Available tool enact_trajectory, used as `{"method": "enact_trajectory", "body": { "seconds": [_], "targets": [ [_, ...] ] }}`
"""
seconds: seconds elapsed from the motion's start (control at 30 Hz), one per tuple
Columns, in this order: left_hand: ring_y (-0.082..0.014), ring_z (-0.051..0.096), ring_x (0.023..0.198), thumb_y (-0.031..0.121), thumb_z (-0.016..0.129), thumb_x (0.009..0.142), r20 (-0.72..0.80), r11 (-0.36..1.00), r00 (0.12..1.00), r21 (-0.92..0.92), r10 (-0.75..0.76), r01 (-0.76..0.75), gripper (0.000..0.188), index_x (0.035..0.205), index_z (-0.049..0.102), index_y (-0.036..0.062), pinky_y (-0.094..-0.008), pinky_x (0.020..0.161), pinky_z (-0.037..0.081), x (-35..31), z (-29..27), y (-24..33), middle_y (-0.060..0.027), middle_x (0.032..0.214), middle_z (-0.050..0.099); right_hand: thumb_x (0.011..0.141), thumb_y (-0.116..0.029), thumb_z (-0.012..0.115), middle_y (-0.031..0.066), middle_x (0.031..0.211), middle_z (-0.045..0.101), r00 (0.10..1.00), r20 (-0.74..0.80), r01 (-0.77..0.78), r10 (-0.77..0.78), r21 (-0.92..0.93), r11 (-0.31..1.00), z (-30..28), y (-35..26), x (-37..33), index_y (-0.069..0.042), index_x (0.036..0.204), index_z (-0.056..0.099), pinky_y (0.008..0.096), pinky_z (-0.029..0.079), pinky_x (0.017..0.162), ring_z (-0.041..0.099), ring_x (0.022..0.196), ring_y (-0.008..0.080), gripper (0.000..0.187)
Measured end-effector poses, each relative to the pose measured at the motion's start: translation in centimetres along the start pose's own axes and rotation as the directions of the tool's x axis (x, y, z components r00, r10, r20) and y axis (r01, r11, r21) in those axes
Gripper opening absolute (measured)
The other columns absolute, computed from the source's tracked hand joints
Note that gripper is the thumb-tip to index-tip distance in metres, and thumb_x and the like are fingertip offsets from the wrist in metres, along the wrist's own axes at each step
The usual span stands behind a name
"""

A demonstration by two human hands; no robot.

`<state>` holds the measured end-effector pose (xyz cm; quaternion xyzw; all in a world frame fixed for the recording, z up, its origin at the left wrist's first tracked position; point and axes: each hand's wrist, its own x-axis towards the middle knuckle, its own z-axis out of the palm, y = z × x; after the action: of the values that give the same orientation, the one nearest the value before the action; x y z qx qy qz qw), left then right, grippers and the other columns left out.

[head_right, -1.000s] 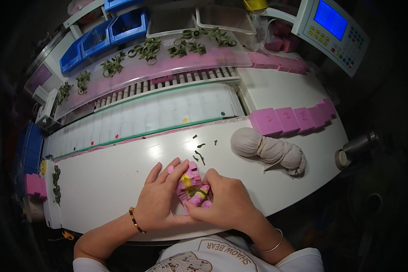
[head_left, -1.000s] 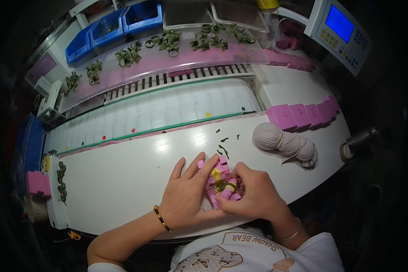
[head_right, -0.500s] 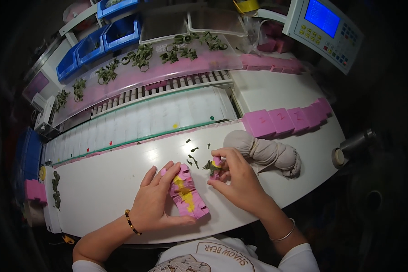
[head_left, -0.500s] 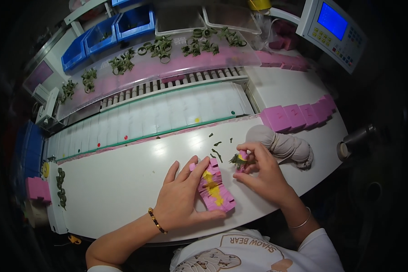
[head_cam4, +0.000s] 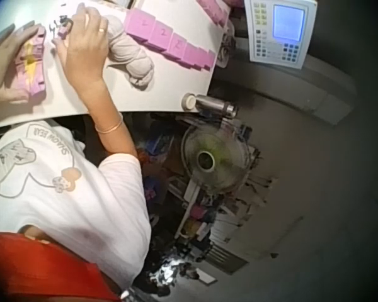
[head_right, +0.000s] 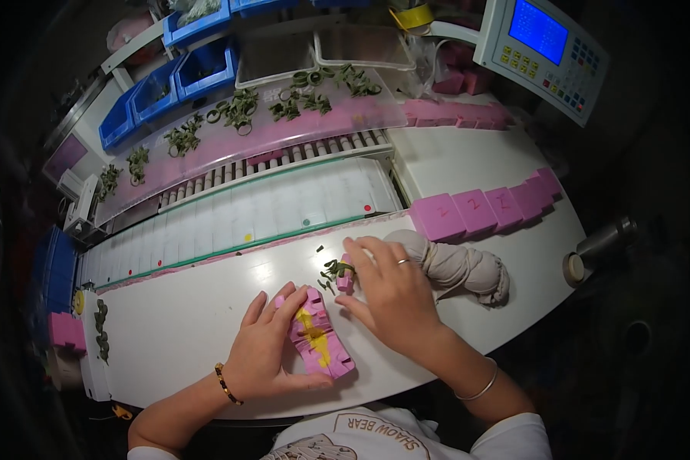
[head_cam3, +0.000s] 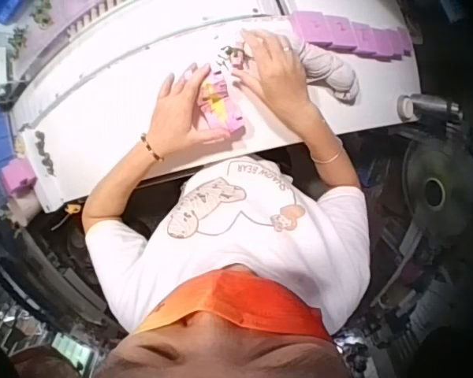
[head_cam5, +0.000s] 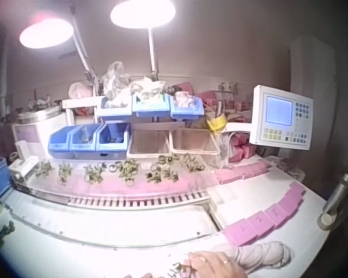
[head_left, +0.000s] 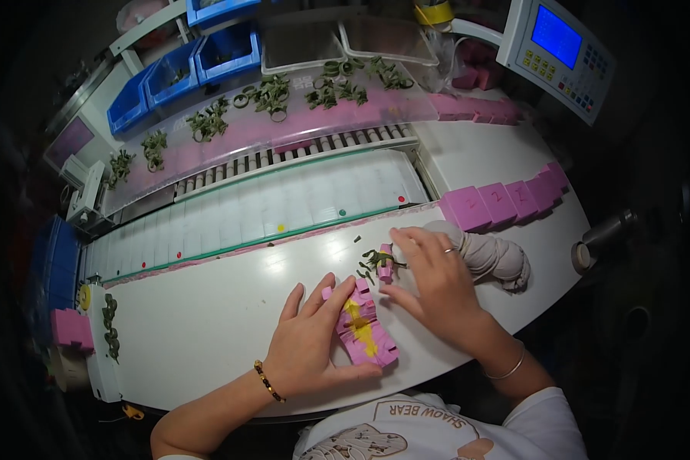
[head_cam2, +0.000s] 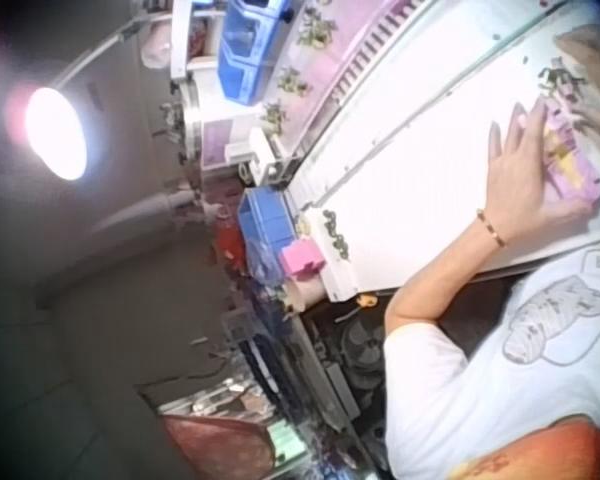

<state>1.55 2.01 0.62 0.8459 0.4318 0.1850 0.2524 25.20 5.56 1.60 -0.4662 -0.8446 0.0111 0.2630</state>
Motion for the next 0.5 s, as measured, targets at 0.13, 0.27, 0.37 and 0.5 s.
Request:
{"method": "enact_trajectory", "body": {
  "seconds": [0.13,0.27,0.37,0.5],
  "targets": [
    [-0.0431,0.040,0.139,0.070,0.075,0.070,0.018,1.000,1.000,0.009,-0.014,0.014,0.115,0.150,0.031,-0.0002,-0.0557,0.117,0.019,0.0,-0.2,0.2,-0.0322,0.137,0.050,0.073,-0.019,0.083,0.0162,0.124,0.054,0.994,-0.088,-0.067,0.061,-0.071,0.995,-3.3,2.2,-0.9,0.001,0.131,0.054,0.0434,0.045,0.095,0.053,0.110,0.0352,0.067],
    [-0.0429,0.040,0.139,0.067,0.082,0.064,0.038,0.999,0.999,0.018,-0.032,0.032,0.119,0.149,0.032,-0.0002,-0.0541,0.118,0.023,0.2,-0.4,0.2,-0.0290,0.140,0.049,0.073,-0.009,0.081,0.0144,0.122,0.055,0.984,0.017,-0.180,0.180,0.032,0.983,-4.8,4.0,-2.1,-0.005,0.135,0.054,0.0452,0.043,0.097,0.054,0.111,0.0341,0.068],
    [-0.0427,0.040,0.139,0.067,0.081,0.064,0.045,0.999,0.998,0.014,-0.038,0.037,0.120,0.149,0.032,0.0000,-0.0532,0.118,0.022,0.1,-0.4,0.1,-0.0287,0.141,0.048,0.073,-0.003,0.076,0.0137,0.121,0.055,0.979,0.129,-0.146,0.157,-0.091,0.985,-4.5,4.9,-2.9,-0.008,0.137,0.054,0.0463,0.042,0.098,0.054,0.111,0.0337,0.068],
    [-0.0424,0.039,0.140,0.068,0.081,0.064,0.046,0.999,0.998,0.012,-0.030,0.029,0.120,0.149,0.031,0.0003,-0.0535,0.118,0.022,0.1,-0.4,0.1,-0.0286,0.141,0.048,0.070,0.006,0.069,0.0124,0.119,0.055,0.982,0.147,-0.098,0.119,-0.146,0.984,-4.4,5.4,-2.8,-0.011,0.138,0.054,0.0458,0.042,0.098,0.054,0.110,0.0326,0.071]
  ]
}}
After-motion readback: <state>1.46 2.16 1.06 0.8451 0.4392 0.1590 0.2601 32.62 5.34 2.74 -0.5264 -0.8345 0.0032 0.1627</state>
